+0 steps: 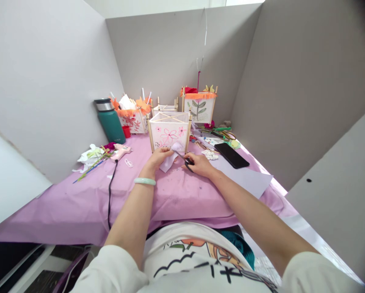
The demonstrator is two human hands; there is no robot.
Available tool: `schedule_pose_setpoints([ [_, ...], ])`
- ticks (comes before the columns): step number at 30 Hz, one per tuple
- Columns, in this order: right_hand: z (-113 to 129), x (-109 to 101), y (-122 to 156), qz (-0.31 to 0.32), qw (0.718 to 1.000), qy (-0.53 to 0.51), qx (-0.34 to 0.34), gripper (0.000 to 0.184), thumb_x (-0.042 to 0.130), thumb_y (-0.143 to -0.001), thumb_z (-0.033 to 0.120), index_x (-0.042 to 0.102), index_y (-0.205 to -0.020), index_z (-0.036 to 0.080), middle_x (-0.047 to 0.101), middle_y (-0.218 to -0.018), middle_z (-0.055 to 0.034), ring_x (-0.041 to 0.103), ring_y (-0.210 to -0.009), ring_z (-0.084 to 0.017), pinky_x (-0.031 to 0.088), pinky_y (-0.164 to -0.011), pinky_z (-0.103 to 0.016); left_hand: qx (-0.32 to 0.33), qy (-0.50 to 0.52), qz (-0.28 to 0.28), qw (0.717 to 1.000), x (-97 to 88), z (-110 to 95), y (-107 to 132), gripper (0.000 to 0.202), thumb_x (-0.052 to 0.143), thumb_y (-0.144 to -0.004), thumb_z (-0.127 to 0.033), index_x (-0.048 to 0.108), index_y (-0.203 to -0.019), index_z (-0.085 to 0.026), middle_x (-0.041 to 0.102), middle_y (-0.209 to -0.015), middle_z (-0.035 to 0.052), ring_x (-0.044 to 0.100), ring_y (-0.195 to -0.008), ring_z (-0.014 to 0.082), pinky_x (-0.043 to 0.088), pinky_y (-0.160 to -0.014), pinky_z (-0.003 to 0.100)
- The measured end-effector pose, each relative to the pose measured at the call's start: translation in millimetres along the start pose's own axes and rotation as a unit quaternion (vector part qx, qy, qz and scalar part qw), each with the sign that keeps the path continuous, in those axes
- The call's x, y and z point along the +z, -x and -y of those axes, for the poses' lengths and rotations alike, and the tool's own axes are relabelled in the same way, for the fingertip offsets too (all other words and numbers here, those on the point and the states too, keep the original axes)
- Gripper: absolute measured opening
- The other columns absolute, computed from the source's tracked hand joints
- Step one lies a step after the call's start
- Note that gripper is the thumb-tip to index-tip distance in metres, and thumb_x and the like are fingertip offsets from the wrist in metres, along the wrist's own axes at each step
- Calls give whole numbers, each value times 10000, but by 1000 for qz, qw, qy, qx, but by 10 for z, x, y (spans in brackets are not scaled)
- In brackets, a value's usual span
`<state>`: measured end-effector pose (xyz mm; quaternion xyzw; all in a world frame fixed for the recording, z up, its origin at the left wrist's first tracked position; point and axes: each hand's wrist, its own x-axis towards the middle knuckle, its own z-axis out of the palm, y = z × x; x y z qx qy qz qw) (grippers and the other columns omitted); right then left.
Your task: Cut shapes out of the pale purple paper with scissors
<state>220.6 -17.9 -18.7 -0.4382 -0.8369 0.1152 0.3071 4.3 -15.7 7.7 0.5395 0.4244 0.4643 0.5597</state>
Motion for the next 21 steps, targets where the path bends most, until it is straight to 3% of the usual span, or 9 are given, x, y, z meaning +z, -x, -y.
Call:
schedule_pose_setpoints([
  [7, -2, -7, 0, -3, 1000, 5, -9, 363, 758, -807, 371, 685, -1122, 204, 741, -839, -22, 641, -702, -164, 394, -652, -245, -8, 7, 19, 1000, -9, -4, -3, 181, 758, -752, -274, 692, -783, -109, 707, -678, 93, 649, -563, 179, 475, -552, 266],
  [15, -11, 4, -12, -7, 1000, 21, 0, 354, 762, -812, 380, 686, -1116, 214, 746, -854, -20, 645, -716, -165, 396, -662, -243, -35, 75, -59, 995, 23, -35, -15, 82, 727, -792, -157, 689, -796, -84, 698, -658, 93, 666, -549, 186, 561, -588, 309],
  [21, -12, -2, -12, -7, 1000, 15, -1, 375, 774, -798, 393, 682, -1122, 226, 743, -870, -16, 645, -727, -167, 399, -668, -247, -35, 98, -73, 992, 38, -65, -6, 80, 717, -809, -141, 708, -855, -76, 697, -664, 77, 656, -519, 169, 563, -558, 294],
])
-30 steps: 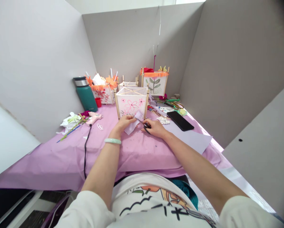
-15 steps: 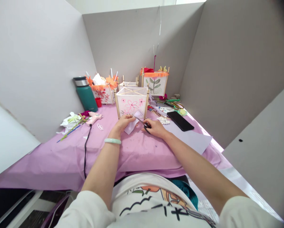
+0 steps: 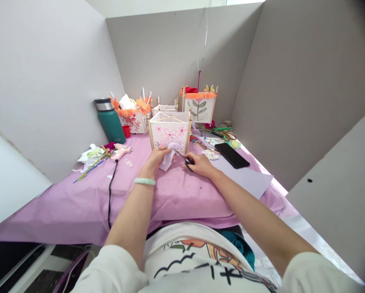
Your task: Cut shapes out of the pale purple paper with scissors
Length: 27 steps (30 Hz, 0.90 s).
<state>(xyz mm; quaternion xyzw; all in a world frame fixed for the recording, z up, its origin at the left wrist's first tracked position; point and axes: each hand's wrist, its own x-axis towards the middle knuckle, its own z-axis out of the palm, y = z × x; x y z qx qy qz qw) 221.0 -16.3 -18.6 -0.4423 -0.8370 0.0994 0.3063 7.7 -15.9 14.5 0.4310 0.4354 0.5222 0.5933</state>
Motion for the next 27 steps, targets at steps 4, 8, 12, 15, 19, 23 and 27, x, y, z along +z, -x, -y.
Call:
schedule_pose_setpoints([
  [4, 4, -7, 1, 3, 1000, 0, -2, 388, 781, -791, 393, 681, -1129, 229, 738, -860, -12, 636, -712, -160, 393, -658, -243, 2, 15, -14, 1000, 9, -21, 11, 94, 705, -805, -128, 710, -883, -77, 701, -686, 70, 664, -532, 171, 564, -562, 293],
  [8, 3, -10, 0, 3, 1000, 4, -2, 379, 778, -791, 389, 684, -1124, 233, 736, -855, -10, 633, -711, -160, 391, -658, -244, 10, 21, -28, 999, 13, -32, 7, 59, 700, -797, -119, 701, -845, -85, 699, -684, 60, 656, -527, 160, 551, -552, 273],
  [12, 5, -14, 0, 5, 1000, 2, -3, 372, 775, -793, 384, 684, -1119, 231, 737, -863, -13, 636, -721, -163, 399, -669, -248, 15, 27, -30, 999, 18, -37, 11, 29, 691, -801, -111, 690, -823, -92, 698, -681, 57, 654, -521, 162, 548, -542, 275],
  [15, 8, -18, 3, 5, 1000, -1, -8, 371, 776, -794, 382, 684, -1117, 224, 738, -874, -17, 639, -731, -163, 404, -672, -247, 12, 26, -7, 1000, 16, -27, 17, 30, 691, -805, -115, 684, -820, -90, 693, -663, 67, 661, -529, 178, 561, -550, 299],
  [19, 9, -20, 5, 5, 1000, -8, -10, 378, 778, -795, 378, 682, -1125, 221, 739, -875, -19, 642, -731, -164, 406, -666, -244, 16, 5, 19, 1000, -9, 7, -1, 65, 711, -802, -126, 695, -845, -80, 689, -646, 76, 653, -522, 173, 565, -564, 299],
  [23, 8, -19, 2, 6, 1000, -8, -10, 381, 786, -789, 369, 683, -1122, 214, 738, -876, -21, 639, -728, -162, 403, -673, -247, 24, -13, 25, 999, -41, 39, -33, 107, 742, -794, -155, 704, -863, -83, 695, -661, 84, 659, -534, 175, 558, -561, 290],
  [27, -3, -12, 0, 6, 1000, -9, -14, 382, 781, -795, 379, 681, -1124, 212, 737, -875, -22, 634, -722, -160, 399, -671, -247, 27, -23, 37, 999, -56, 50, -44, 129, 756, -790, -182, 700, -854, -85, 700, -661, 91, 662, -539, 180, 548, -550, 285],
])
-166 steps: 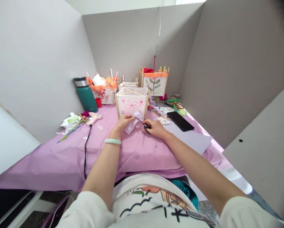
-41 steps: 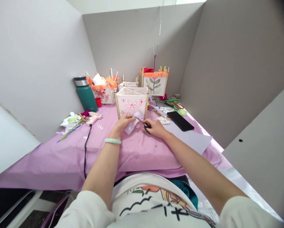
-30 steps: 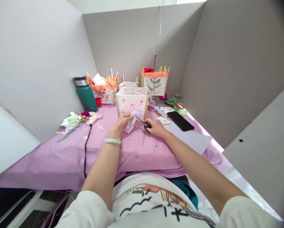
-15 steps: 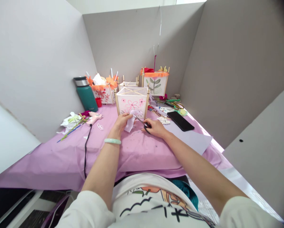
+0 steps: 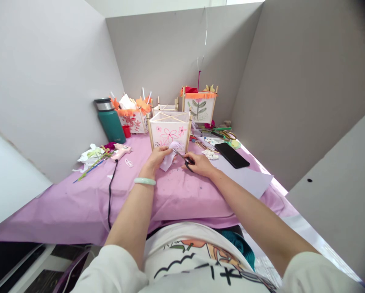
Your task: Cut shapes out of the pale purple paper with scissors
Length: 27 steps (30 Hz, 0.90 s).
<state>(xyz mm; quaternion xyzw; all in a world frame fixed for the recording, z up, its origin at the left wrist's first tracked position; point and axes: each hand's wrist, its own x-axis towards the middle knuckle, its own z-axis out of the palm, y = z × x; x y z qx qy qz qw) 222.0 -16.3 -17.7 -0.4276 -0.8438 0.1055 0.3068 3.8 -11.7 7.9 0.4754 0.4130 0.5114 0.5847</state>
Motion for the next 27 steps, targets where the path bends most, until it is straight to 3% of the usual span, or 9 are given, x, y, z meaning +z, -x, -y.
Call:
schedule_pose_setpoints([
  [27, -25, 24, 9, -10, 1000, 12, -4, 312, 748, -822, 362, 699, -1092, 213, 747, -825, -21, 642, -703, -167, 391, -661, -242, -10, 1, 3, 1000, 24, -18, 35, 157, 781, -783, -211, 708, -833, -82, 703, -662, 98, 667, -544, 188, 547, -552, 286],
])
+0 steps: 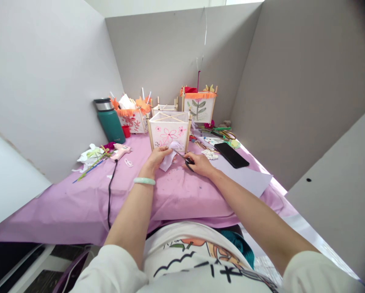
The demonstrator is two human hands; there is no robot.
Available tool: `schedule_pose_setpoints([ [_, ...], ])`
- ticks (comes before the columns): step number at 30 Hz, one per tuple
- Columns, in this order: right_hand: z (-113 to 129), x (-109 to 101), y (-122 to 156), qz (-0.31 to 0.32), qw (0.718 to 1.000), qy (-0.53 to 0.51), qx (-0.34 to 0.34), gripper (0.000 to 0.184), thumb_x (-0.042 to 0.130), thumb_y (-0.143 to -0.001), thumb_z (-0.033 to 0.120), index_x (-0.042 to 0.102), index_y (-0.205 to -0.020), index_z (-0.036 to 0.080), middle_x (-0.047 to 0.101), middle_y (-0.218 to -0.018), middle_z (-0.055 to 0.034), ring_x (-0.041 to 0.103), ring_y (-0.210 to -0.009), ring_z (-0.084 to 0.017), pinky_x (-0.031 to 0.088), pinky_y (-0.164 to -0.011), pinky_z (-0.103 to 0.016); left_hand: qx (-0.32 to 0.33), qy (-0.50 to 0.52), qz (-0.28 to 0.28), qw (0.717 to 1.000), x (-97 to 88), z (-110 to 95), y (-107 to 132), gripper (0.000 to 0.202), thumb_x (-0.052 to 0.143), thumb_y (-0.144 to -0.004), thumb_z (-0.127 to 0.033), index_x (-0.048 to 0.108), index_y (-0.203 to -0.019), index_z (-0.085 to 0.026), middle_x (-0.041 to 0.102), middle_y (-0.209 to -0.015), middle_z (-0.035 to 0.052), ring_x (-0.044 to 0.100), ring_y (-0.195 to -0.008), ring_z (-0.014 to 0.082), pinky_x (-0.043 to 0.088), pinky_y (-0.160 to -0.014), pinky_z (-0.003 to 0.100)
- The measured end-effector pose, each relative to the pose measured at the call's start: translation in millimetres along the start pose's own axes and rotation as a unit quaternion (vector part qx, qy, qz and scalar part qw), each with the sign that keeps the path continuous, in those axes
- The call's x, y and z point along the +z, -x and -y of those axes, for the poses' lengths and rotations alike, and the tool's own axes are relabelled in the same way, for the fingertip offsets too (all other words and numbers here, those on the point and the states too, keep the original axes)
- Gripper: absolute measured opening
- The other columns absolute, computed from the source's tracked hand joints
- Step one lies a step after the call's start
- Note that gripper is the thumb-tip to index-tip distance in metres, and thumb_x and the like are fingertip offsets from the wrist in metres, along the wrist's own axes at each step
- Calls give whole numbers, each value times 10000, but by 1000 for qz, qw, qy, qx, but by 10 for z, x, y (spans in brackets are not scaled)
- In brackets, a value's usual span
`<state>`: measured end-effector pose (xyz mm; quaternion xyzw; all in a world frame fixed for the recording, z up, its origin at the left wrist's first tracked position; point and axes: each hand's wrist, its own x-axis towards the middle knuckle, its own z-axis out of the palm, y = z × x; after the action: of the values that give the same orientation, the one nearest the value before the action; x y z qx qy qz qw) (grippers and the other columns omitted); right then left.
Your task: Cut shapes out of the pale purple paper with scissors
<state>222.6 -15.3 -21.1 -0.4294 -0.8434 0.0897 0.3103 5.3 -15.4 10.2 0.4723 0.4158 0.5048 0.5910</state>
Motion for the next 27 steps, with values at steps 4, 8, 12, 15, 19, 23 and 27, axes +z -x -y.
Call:
schedule_pose_setpoints([
  [4, -7, 5, -3, -2, 1000, 1, -2, 313, 750, -821, 365, 699, -1089, 213, 745, -815, -17, 640, -691, -163, 388, -655, -238, -6, 4, -3, 1000, 19, -13, 11, 114, 752, -799, -181, 702, -831, -83, 701, -654, 94, 667, -540, 187, 558, -561, 293],
  [8, -20, 14, -7, -8, 1000, 6, -1, 317, 755, -814, 377, 702, -1086, 221, 747, -815, -17, 643, -694, -166, 389, -655, -241, -6, 5, -10, 1000, 20, -11, 5, 99, 746, -798, -179, 698, -812, -93, 699, -644, 85, 662, -536, 181, 556, -557, 287],
  [12, -14, 14, -6, -7, 1000, 9, 6, 326, 762, -811, 383, 700, -1087, 221, 747, -821, -18, 647, -699, -168, 389, -655, -244, -1, -2, -1, 1000, -2, 1, -5, 146, 783, -770, -211, 698, -804, -97, 704, -653, 83, 664, -536, 180, 542, -548, 276],
  [15, 1, 9, -3, -8, 1000, 5, 3, 338, 769, -804, 390, 694, -1087, 220, 745, -832, -18, 643, -698, -165, 389, -657, -246, 7, -13, 19, 1000, -23, 14, -14, 184, 796, -756, -242, 704, -816, -94, 711, -666, 94, 670, -551, 186, 521, -537, 264],
  [19, 23, 0, 0, -5, 1000, -11, 1, 352, 769, -799, 395, 687, -1095, 222, 743, -844, -12, 639, -699, -159, 392, -655, -243, 14, -23, 38, 999, -39, 30, -26, 219, 803, -742, -275, 706, -823, -97, 710, -662, 91, 668, -554, 187, 499, -534, 257],
  [23, 40, -13, 1, -2, 1000, -17, -1, 363, 773, -794, 393, 683, -1099, 220, 744, -877, -15, 645, -731, -163, 398, -669, -244, 15, -32, 55, 998, -38, 28, -21, 208, 789, -745, -279, 706, -823, -106, 709, -662, 75, 663, -558, 177, 477, -533, 245],
  [27, 47, -18, 0, 2, 1000, -14, -5, 372, 771, -795, 397, 680, -1108, 219, 741, -872, -15, 641, -728, -161, 398, -670, -245, 15, -40, 55, 998, -25, 15, 0, 180, 770, -766, -270, 708, -821, -109, 708, -665, 72, 656, -558, 169, 462, -540, 240],
])
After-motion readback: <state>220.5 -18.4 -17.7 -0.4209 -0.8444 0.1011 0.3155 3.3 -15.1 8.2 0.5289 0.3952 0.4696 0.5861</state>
